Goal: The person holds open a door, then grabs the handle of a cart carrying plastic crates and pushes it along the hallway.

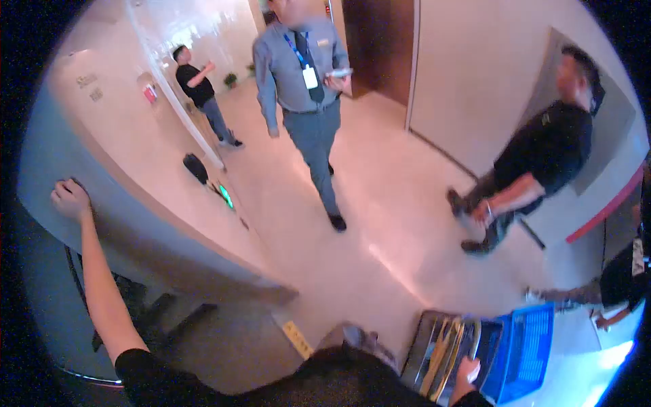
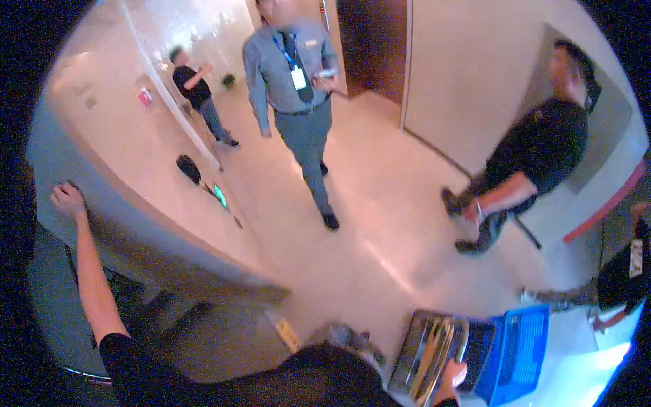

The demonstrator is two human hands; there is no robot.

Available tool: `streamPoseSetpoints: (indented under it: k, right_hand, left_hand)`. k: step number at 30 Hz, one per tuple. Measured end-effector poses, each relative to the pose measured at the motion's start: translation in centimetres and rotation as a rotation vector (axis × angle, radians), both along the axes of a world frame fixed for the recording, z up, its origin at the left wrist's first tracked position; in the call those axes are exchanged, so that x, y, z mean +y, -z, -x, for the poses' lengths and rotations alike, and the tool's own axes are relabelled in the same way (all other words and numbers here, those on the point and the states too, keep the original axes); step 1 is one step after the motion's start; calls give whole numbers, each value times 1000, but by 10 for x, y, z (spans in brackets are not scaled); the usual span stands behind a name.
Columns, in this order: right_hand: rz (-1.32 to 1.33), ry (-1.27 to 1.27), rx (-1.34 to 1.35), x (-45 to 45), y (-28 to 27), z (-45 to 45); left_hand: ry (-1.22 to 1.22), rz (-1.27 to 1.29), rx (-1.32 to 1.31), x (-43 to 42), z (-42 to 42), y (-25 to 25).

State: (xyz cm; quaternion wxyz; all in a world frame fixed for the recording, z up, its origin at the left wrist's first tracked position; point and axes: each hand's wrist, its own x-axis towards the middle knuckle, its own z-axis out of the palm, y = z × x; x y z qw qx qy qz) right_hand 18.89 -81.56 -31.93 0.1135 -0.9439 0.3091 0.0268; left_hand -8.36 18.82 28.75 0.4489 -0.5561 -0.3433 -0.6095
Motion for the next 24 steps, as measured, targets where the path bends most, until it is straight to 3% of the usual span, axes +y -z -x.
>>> streamPoseSetpoints:
  k: [7, 13, 14, 15, 21, 24]
  right_hand:
    - [-56, 106, 4, 7, -25, 0]
    - [-3, 61, 46, 39, -72, 10]
    - [8, 58, 45, 43, -72, 10]
    - [-1, 53, 34, 25, -38, 4]
    - [3, 71, 40, 51, -52, 5]
    - [4, 64, 22, 24, -32, 0]
  left_hand:
    - [-85, 57, -12, -25, -20, -13]
    - [-123, 90, -24, 31, -18, -34]
    - [-123, 119, -26, 35, -18, -34]
    - [-124, 128, -41, 5, -17, -17]
    - [-134, 49, 21, 43, -5, -28]
    - [-94, 19, 22, 28, 0, -14]
